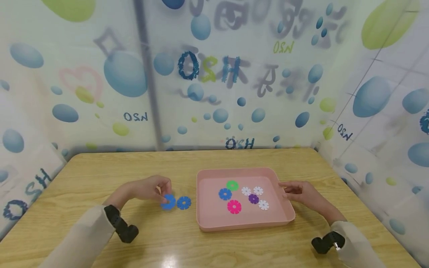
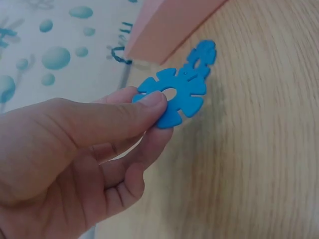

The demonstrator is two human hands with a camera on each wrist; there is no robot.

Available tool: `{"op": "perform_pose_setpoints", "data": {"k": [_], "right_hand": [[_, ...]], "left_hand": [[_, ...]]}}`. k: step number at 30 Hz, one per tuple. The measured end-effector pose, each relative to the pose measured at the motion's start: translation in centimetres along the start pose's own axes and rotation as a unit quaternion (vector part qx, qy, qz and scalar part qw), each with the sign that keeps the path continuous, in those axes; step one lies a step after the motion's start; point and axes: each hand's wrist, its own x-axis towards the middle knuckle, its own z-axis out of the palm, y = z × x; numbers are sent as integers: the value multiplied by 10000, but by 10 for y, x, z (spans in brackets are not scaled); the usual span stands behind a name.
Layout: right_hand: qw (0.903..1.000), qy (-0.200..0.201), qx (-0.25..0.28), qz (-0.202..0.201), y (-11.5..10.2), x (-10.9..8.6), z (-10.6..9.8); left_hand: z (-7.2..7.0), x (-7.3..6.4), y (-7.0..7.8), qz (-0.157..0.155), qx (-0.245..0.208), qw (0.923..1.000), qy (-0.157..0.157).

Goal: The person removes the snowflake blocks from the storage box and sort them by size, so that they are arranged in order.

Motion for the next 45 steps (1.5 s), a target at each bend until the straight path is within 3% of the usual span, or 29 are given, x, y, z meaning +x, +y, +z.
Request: {"op": "perform_pose_setpoints", "data": {"k": [4,11,18,29,32,37,40,45], "right_hand": [[9999,39,-83,50,1,1,0],[10000,51,-64,14,0,1,0],[10000,58,-44,6,-2,1,0],[9999,89,-117,-59,-1,0,-1],[9999,96,-107,-36,-1,0,0],[9999,110,-86,-12,-2,-1,1],[9998,127,-134,-29,-1,-1,1],[9997,154,-199,-43,3,-1,3]], "left_hand": [[2,0,-9,-89,-3,9999,52],[7,2,-17,92,209,9995,229],[10,3,-14,-139,304,9991,254],[11,5,-14,-132,273,9993,232],[10,8,-13,-160,358,9984,402],[12,23,4,72,709,9939,844],[14,39,19,260,945,9910,910],[23,67,39,60,943,9919,853]]}}
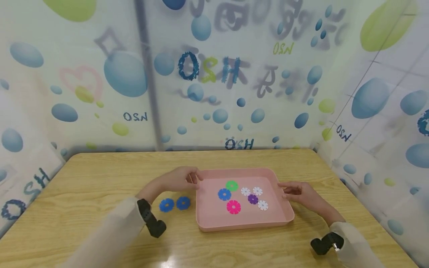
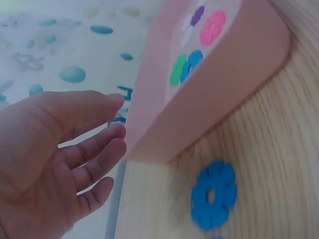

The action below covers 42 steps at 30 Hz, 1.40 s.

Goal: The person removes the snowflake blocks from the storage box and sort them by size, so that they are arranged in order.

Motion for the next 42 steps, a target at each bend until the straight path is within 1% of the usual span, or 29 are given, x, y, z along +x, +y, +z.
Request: {"op": "perform_pose_setpoints", "data": {"k": [3,5,8,11,13,15,19,23,25,29,30,31,36,39,42], "right_hand": [[10000,-17,2,18,1,0,1],[10000,-37,-7,23,1,0,0],[10000,-42,29,43,-1,1,0],[10000,-51,59,50,-1,0,-1],[9999,-38,70,63,-1,0,-1],[10000,-45,60,66,0,0,-1],[9999,-29,41,114,2,1,0],[9999,-22,39,113,3,1,0],[9999,-26,48,117,3,1,0],[9999,-43,59,135,1,1,0],[9999,-44,60,149,1,1,1],[9999,-46,50,150,1,1,1],[9999,-18,39,150,1,0,0],[9999,-52,70,128,1,0,0],[9998,-48,106,141,1,0,-1]], "left_hand": [[7,15,7,-212,-136,9997,-7],[11,24,10,-289,-267,9992,30],[16,37,11,-238,-475,9986,84],[21,49,13,-175,-596,9981,38],[24,56,14,-248,-635,9977,-49],[27,62,17,-385,-718,9965,-181],[34,71,22,-758,-768,9931,-453],[41,77,27,-1142,-579,9899,-604],[43,80,28,-1407,-475,9867,-666],[48,82,30,-1696,-427,9815,-773],[49,81,31,-1749,-435,9806,-771],[50,81,31,-1734,-456,9808,-762],[55,80,32,-1801,-449,9808,-592],[57,79,34,-1971,-393,9785,-472],[58,78,35,-2031,-449,9774,-380]]}}
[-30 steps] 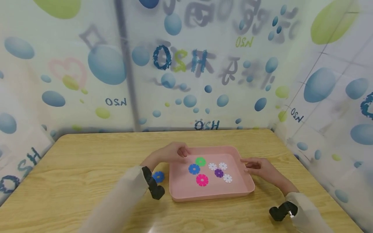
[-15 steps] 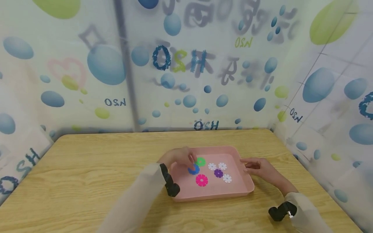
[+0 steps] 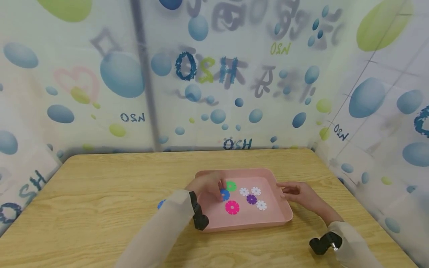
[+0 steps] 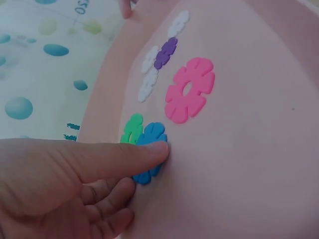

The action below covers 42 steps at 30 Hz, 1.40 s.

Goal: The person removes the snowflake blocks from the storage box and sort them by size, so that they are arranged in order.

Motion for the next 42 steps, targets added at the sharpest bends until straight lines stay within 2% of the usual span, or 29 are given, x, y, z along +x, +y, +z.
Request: {"op": "perform_pose_setpoints", "data": {"k": [8,24,32,38,42], "right_hand": [[10000,0,-14,-14,0,-1,0],[10000,-5,38,89,-8,-2,0],[10000,16,60,61,-8,-2,0],[10000,9,56,33,-7,-1,1],[10000,1,15,25,-7,-2,0]], "left_hand": [[1,-1,3,183,14,9998,-38],[-1,3,3,-5,376,9992,-102],[0,0,3,31,206,9998,-27],[-2,-2,1,379,76,9992,59],[-6,-3,-2,739,248,9968,184]]}}
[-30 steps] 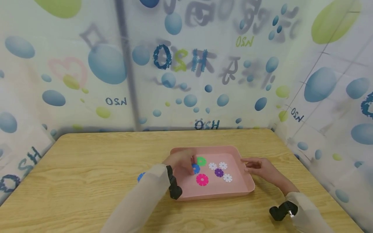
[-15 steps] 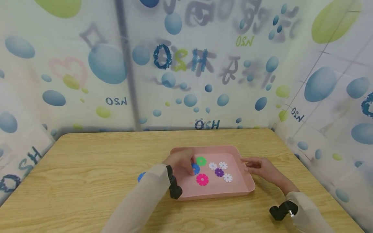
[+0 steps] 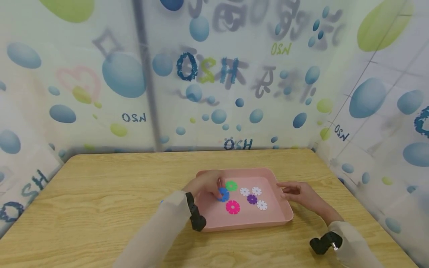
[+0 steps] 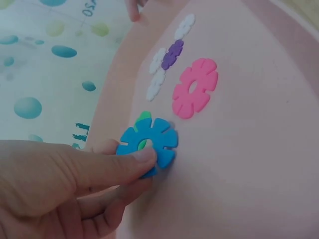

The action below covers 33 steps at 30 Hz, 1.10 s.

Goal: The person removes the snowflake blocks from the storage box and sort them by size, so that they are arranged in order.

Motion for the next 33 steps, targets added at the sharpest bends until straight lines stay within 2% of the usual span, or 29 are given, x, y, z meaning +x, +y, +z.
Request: {"op": "perform_pose_setpoints", "data": {"k": [6,9,16,21,25,33], "right_hand": [[10000,21,3,-47,0,0,0],[10000,17,14,-55,-1,0,0],[10000,37,-20,-67,-3,-1,0],[10000,28,28,-56,-3,-1,0],[10000,52,61,-24,-2,-1,1],[9999,69,71,-70,-1,-2,0]], "left_hand": [[-6,-6,-5,315,494,9982,111],[-8,-9,-9,462,423,9979,160],[-15,-20,-15,1034,354,9934,348],[-23,-34,-14,1285,116,9906,451],[-31,-46,-17,1444,140,9882,484],[-52,-74,-39,1702,-71,9847,358]]}}
